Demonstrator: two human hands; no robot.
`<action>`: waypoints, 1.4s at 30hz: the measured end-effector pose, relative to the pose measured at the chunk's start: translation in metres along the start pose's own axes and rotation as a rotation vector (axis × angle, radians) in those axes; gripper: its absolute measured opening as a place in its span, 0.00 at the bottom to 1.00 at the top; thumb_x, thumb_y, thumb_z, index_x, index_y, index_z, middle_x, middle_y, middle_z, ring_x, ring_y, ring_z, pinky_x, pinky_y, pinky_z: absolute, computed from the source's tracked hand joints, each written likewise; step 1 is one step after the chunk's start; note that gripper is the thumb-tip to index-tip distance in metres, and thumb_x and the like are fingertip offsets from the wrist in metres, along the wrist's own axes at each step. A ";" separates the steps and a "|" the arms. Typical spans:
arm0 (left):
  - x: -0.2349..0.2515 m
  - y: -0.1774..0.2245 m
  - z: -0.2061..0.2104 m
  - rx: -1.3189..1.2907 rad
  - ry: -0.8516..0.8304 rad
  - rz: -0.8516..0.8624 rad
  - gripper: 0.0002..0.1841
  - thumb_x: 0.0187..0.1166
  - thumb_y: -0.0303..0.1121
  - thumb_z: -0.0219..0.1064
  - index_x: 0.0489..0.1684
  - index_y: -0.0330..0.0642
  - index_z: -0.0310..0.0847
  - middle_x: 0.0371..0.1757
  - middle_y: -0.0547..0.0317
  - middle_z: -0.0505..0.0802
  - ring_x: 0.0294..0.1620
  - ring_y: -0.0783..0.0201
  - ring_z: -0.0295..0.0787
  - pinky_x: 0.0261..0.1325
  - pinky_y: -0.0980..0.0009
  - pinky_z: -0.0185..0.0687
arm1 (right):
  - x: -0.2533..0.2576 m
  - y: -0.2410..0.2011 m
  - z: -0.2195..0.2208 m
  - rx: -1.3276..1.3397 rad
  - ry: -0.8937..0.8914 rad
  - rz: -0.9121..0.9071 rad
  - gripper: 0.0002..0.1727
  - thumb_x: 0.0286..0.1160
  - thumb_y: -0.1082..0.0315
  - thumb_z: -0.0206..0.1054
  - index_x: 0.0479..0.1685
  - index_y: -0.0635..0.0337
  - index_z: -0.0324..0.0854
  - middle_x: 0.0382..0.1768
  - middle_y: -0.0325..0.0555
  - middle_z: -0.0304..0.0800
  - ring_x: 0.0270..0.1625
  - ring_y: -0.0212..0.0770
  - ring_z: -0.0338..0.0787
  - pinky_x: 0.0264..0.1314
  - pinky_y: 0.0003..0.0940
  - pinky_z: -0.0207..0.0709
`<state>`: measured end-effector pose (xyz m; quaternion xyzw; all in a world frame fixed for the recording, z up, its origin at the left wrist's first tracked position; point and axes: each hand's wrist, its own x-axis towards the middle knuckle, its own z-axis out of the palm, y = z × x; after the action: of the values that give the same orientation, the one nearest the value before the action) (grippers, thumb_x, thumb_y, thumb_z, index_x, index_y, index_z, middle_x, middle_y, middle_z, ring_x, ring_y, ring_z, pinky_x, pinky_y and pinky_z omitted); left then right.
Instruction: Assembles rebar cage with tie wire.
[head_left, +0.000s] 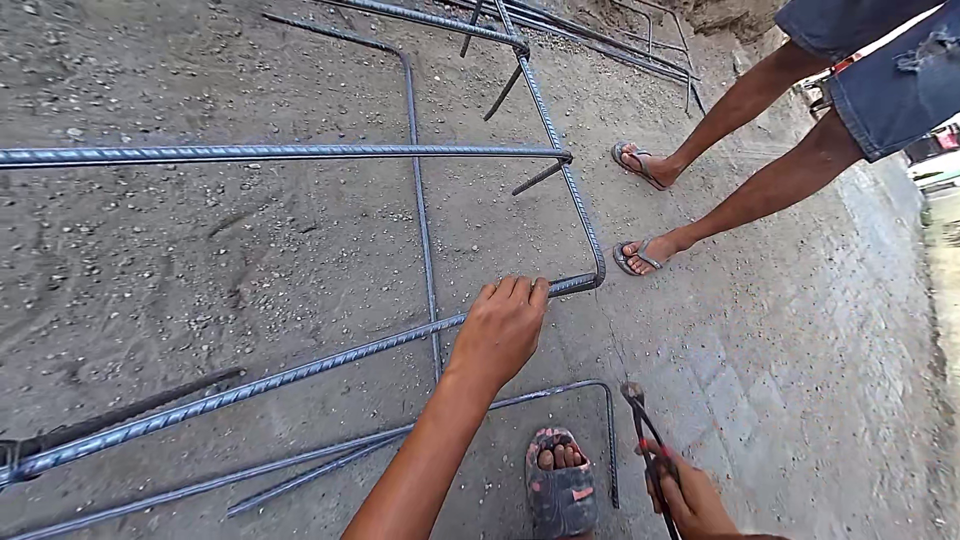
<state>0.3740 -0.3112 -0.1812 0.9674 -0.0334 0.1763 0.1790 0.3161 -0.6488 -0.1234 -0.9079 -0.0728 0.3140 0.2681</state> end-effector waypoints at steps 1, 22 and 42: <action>-0.001 0.001 0.002 0.008 0.000 -0.005 0.13 0.79 0.38 0.66 0.50 0.40 0.90 0.32 0.51 0.90 0.33 0.52 0.90 0.32 0.61 0.78 | -0.016 0.017 -0.002 0.001 0.004 0.002 0.24 0.80 0.71 0.46 0.66 0.77 0.77 0.28 0.48 0.88 0.25 0.37 0.85 0.33 0.36 0.81; 0.000 0.013 0.006 0.104 -0.004 -0.062 0.15 0.80 0.40 0.63 0.52 0.44 0.91 0.32 0.53 0.89 0.34 0.52 0.87 0.36 0.57 0.76 | 0.084 0.004 -0.002 -0.734 -0.410 -0.292 0.22 0.85 0.69 0.57 0.75 0.62 0.78 0.57 0.65 0.88 0.54 0.65 0.92 0.46 0.58 0.87; 0.036 0.033 -0.021 -0.046 -0.377 -0.401 0.18 0.85 0.47 0.62 0.31 0.44 0.87 0.19 0.54 0.85 0.21 0.49 0.85 0.24 0.48 0.71 | 0.196 -0.017 0.025 0.180 0.196 -0.325 0.55 0.68 0.40 0.76 0.90 0.64 0.57 0.77 0.61 0.78 0.74 0.54 0.84 0.72 0.55 0.80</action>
<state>0.3967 -0.3346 -0.1391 0.9661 0.1220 -0.0464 0.2230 0.4572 -0.5641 -0.2347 -0.8827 -0.1636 0.1819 0.4011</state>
